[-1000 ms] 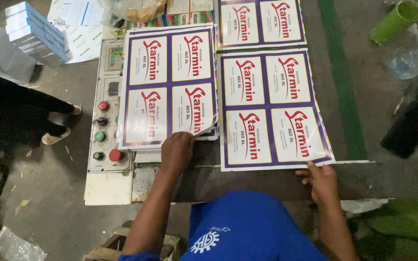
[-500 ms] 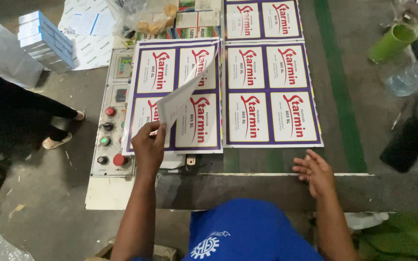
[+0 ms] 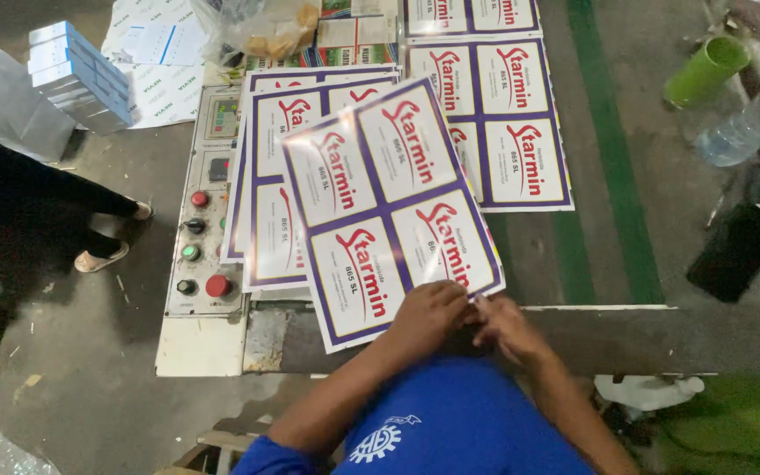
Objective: Inspecting and sorting printed product labels on a production table.
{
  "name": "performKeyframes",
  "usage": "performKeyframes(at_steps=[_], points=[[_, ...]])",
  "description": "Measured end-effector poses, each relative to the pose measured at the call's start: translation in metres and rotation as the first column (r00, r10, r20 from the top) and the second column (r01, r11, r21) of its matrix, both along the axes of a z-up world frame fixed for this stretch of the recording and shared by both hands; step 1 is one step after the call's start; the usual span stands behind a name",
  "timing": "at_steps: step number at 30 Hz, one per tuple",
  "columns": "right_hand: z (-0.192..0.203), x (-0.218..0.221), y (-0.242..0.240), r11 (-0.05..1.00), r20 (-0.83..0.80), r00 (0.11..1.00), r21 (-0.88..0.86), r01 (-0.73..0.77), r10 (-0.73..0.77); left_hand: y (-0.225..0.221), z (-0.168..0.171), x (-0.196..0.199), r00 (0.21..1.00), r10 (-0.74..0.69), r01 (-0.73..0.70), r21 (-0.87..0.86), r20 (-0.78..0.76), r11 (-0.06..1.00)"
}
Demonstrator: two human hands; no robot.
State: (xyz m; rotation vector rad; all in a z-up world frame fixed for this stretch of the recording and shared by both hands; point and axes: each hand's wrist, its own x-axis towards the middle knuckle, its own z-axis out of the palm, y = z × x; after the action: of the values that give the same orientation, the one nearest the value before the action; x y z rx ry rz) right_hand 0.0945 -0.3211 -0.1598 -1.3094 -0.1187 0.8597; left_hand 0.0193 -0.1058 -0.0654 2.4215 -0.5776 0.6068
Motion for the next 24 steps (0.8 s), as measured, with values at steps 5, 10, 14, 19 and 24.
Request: performKeyframes(at_steps=[5, 10, 14, 19, 24], points=[[-0.005, -0.002, -0.013, 0.996, -0.063, 0.994, -0.001, 0.091, -0.091, -0.002, 0.007, -0.008, 0.996, -0.031, 0.031, -0.004, -0.083, 1.000], [0.014, 0.000, -0.041, 0.949, 0.017, 0.959, -0.134, 0.284, -0.284, 0.041, -0.014, -0.004, 0.989, 0.088, -0.086, 0.026, -0.122, 0.996], [-0.008, 0.000, -0.087, 0.862, 0.068, 0.873, -0.136, 0.488, -0.483, 0.081, -0.010, -0.006, 0.956, 0.280, -0.266, 0.147, -0.086, 0.953], [0.002, -0.010, -0.120, 0.783, 0.037, 0.807, -0.218, 0.583, -0.590, 0.112, -0.014, -0.010, 0.916, 0.401, -0.375, 0.320, -0.018, 0.870], [-0.010, -0.018, -0.147, 0.732, 0.144, 0.760, -0.209, 0.649, -0.633, 0.136, -0.033, -0.012, 0.901, 0.431, -0.384, 0.370, -0.048, 0.846]])
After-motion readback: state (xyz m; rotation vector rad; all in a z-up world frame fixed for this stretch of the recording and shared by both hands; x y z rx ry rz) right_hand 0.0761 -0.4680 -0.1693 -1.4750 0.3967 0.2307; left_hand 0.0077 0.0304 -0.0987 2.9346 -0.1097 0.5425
